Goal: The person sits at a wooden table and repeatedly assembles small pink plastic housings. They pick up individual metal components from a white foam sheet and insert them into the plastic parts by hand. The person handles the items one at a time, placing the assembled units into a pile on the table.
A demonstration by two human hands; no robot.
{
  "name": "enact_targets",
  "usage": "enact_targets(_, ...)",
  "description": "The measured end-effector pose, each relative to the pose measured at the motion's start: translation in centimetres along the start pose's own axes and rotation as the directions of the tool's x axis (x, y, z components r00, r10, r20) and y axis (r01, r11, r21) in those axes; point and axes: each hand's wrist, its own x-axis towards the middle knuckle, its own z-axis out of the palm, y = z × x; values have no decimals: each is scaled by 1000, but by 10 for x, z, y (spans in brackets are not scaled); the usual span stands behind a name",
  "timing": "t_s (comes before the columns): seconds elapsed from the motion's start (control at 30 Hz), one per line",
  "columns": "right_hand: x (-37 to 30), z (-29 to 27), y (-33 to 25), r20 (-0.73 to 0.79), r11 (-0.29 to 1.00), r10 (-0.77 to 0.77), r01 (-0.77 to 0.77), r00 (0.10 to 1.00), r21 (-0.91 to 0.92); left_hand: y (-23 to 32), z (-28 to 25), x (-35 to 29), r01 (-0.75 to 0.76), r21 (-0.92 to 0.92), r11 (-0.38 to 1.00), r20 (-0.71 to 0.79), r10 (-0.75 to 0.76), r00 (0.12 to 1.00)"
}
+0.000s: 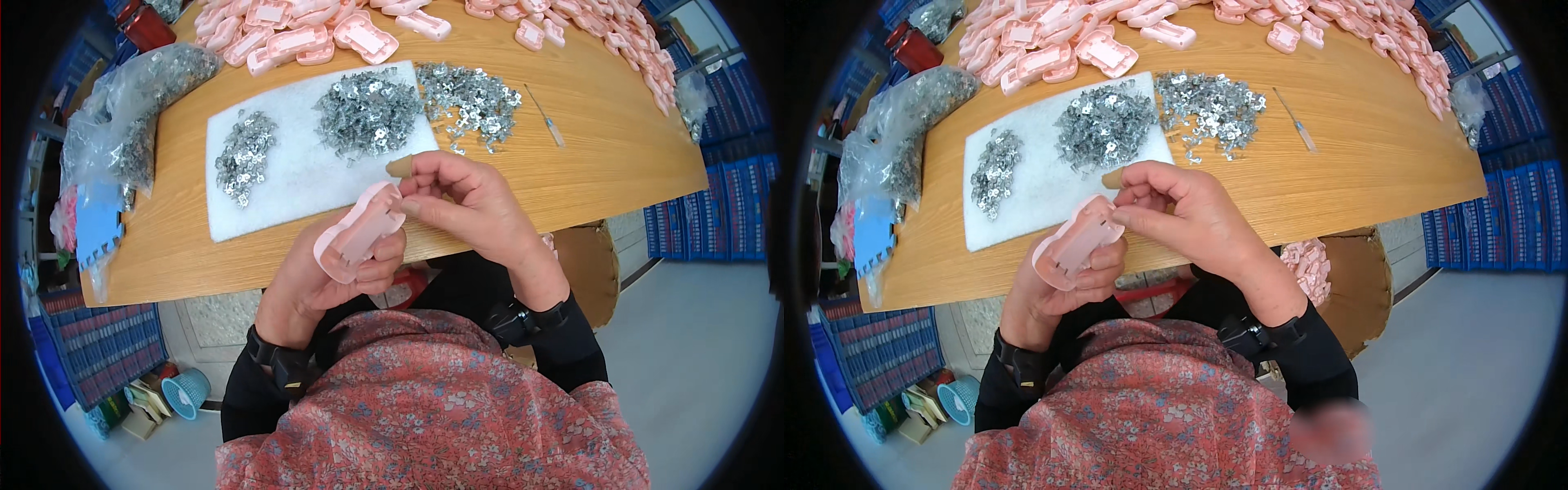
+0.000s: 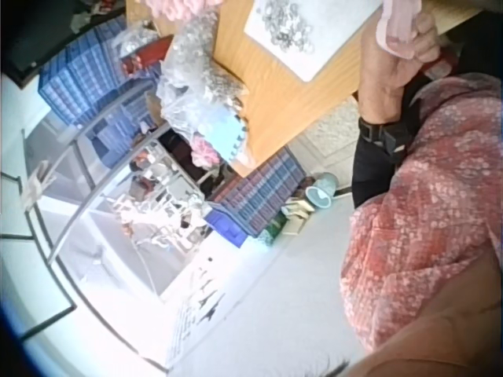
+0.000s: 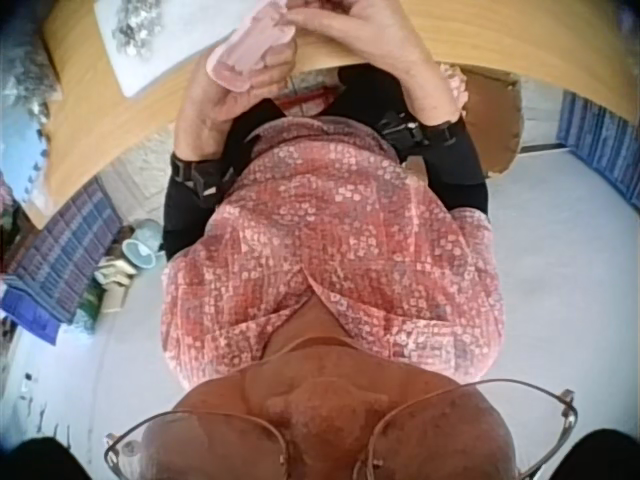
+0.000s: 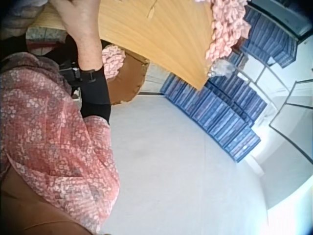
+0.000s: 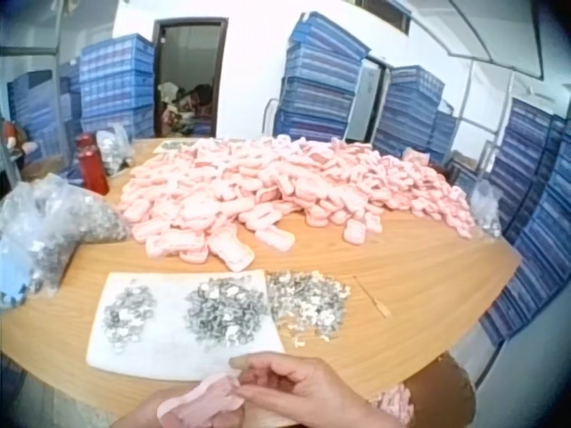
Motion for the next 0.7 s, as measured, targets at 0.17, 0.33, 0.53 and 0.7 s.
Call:
enact_targets(0.17, -12, -2, -6, 17, 999, -43, 43, 999, -8, -7, 1, 4, 58, -62, 996, 27, -57, 998)
enact_targets(0.33, -39, -16, -7, -2, 992, 94, -93, 996, 89, -26, -5, 15, 146, -14, 989, 94, -144, 985)
enact_targets(0.53, -82, -36, -4, -118, 984, 158, -147, 980, 99, -46, 12, 23, 205, 134, 970, -10, -205, 979)
enact_targets(0.7, -104, -36, -7, -152, 989, 143, -136, 978, 56, -59, 25, 20, 187, 238, 953, -44, -182, 982)
